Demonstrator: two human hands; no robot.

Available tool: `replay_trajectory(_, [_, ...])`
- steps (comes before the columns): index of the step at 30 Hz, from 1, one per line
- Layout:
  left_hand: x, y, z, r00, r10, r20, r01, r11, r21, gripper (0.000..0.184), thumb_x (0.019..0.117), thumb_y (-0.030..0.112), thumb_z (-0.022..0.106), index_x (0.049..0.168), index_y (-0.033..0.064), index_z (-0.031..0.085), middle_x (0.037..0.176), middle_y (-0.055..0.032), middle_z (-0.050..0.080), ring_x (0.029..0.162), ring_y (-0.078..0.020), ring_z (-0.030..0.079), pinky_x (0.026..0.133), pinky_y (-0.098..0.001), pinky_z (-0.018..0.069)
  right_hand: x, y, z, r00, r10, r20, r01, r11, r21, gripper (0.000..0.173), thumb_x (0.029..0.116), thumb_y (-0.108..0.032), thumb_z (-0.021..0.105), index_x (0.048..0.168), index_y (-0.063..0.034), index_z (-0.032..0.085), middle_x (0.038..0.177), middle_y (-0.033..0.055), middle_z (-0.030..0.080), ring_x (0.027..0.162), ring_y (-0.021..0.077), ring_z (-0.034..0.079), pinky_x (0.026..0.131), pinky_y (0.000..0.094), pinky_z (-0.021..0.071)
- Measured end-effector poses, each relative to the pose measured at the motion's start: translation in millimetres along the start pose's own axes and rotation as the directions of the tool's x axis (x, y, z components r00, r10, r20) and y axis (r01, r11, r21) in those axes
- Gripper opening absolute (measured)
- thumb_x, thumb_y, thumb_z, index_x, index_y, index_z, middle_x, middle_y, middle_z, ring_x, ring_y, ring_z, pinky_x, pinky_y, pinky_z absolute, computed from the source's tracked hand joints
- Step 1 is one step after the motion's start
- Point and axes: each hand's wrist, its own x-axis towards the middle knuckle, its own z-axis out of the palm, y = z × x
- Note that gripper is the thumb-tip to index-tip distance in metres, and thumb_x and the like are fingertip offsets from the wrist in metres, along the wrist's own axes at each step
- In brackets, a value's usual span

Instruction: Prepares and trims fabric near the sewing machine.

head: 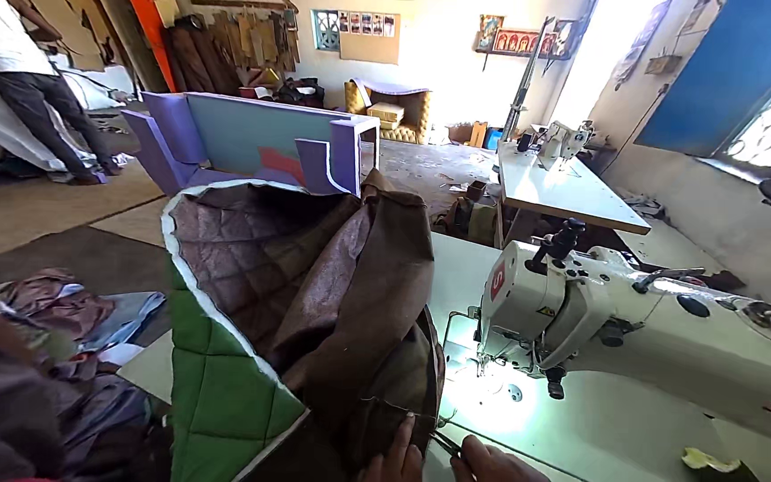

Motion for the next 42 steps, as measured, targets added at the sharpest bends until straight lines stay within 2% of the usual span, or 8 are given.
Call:
replay_trajectory(6, [0.9, 1.2, -2.9, 1.0, -0.012, 0.014, 0.013, 1.0, -0.022, 0.015, 0.0909, 0.008, 0.063, 0.087, -0.0009, 0.074, 0.128, -0.0167, 0.071, 0.073, -0.0322, 0.075, 0.062, -0.0455, 0.0602, -2.0, -1.6, -2.1, 1.0, 0.022, 0.015, -0.022, 1.0, 0.007, 0.043, 0.1065, -0.038, 0.043, 0.105, -0.003, 0.069, 0.085, 0.0187, 0.072, 0.083, 0.0382, 0.074, 0.065, 0.0564, 0.0572])
replay_trajectory(10, [0.8, 3.5, -6.0, 0.999, -0.021, 0.024, 0.021, 1.0, -0.008, 0.015, 0.0916, 0.009, 0.063, 0.09, -0.001, 0.075, 0.13, -0.0159, 0.07, 0.077, -0.0333, 0.076, 0.065, -0.0462, 0.0603, -2.6, -3.8, 0.6, 1.0, 0.02, -0.016, -0.02, 1.0, 0.0, 0.043, 0.1063, -0.038, 0.044, 0.105, -0.0033, 0.069, 0.085, 0.0187, 0.072, 0.082, 0.0384, 0.074, 0.065, 0.0564, 0.0571])
replay_trajectory(19, [1.0, 2.4, -5.9, 0.998, -0.028, 0.049, 0.029, 0.999, -0.035, 0.015, 0.0911, 0.009, 0.064, 0.09, -0.0013, 0.074, 0.131, -0.0175, 0.069, 0.075, -0.0338, 0.075, 0.064, -0.0466, 0.0599, -0.1, -5.7, -2.9, 0.995, 0.074, 0.069, -0.074, 0.997, 0.001, 0.043, 0.1067, -0.038, 0.042, 0.108, -0.0029, 0.068, 0.088, 0.02, 0.072, 0.087, 0.0399, 0.073, 0.067, 0.0583, 0.0566])
replay_trajectory(24, [0.2, 1.5, -1.2, 1.0, -0.004, 0.0, 0.004, 1.0, 0.0, 0.014, 0.0904, 0.009, 0.064, 0.087, -0.0003, 0.074, 0.128, -0.0162, 0.071, 0.073, -0.0318, 0.075, 0.062, -0.0447, 0.06, -2.2, -9.6, -7.2, 0.991, 0.095, 0.09, -0.096, 0.995, 0.006, 0.042, 0.1068, -0.036, 0.042, 0.109, -0.0024, 0.067, 0.09, 0.0205, 0.072, 0.088, 0.04, 0.074, 0.067, 0.0582, 0.0566])
replay_trajectory(30, [-0.6, -2.2, 2.2, 1.0, 0.017, -0.013, -0.017, 1.0, -0.004, 0.014, 0.0913, 0.01, 0.064, 0.088, -0.0002, 0.074, 0.128, -0.0163, 0.071, 0.074, -0.032, 0.075, 0.063, -0.0451, 0.0605, 2.8, -9.8, -1.9, 0.998, 0.046, 0.042, -0.046, 0.999, -0.006, 0.041, 0.1067, -0.036, 0.043, 0.108, -0.0037, 0.068, 0.088, 0.0192, 0.072, 0.085, 0.0394, 0.074, 0.065, 0.057, 0.0568])
replay_trajectory(32, [-0.7, -2.4, 3.4, 0.999, 0.018, -0.04, -0.018, 1.0, 0.003, 0.014, 0.0908, 0.01, 0.064, 0.086, 0.0003, 0.074, 0.126, -0.0153, 0.072, 0.073, -0.0308, 0.076, 0.062, -0.0434, 0.0605, 3.9, -7.2, -0.4, 0.999, -0.021, -0.033, 0.019, 0.998, -0.053, 0.039, 0.1056, -0.035, 0.045, 0.102, -0.0053, 0.07, 0.081, 0.017, 0.072, 0.078, 0.037, 0.074, 0.06, 0.0544, 0.0568])
replay_trajectory(38, [-5.1, -4.1, 6.8, 0.99, 0.005, -0.138, -0.012, 0.999, -0.053, 0.014, 0.0888, 0.01, 0.068, 0.089, -0.0006, 0.077, 0.119, -0.0165, 0.074, 0.078, -0.0299, 0.077, 0.069, -0.0412, 0.0621, 9.5, -5.5, -8.0, 0.98, -0.172, -0.105, 0.152, 0.973, -0.176, 0.032, 0.1044, -0.03, 0.048, 0.096, -0.008, 0.07, 0.076, 0.013, 0.07, 0.072, 0.0327, 0.073, 0.055, 0.049, 0.0559])
replay_trajectory(42, [-4.7, -2.5, 5.5, 0.992, -0.012, -0.123, 0.002, 0.997, -0.077, 0.013, 0.0882, 0.008, 0.068, 0.089, -0.0022, 0.076, 0.119, -0.0192, 0.074, 0.077, -0.0316, 0.076, 0.069, -0.0426, 0.0623, 10.5, -11.4, -12.6, 0.99, -0.142, -0.022, 0.136, 0.975, -0.177, 0.026, 0.1032, -0.023, 0.048, 0.099, -0.0064, 0.069, 0.079, 0.0148, 0.07, 0.073, 0.0349, 0.073, 0.056, 0.0516, 0.0563])
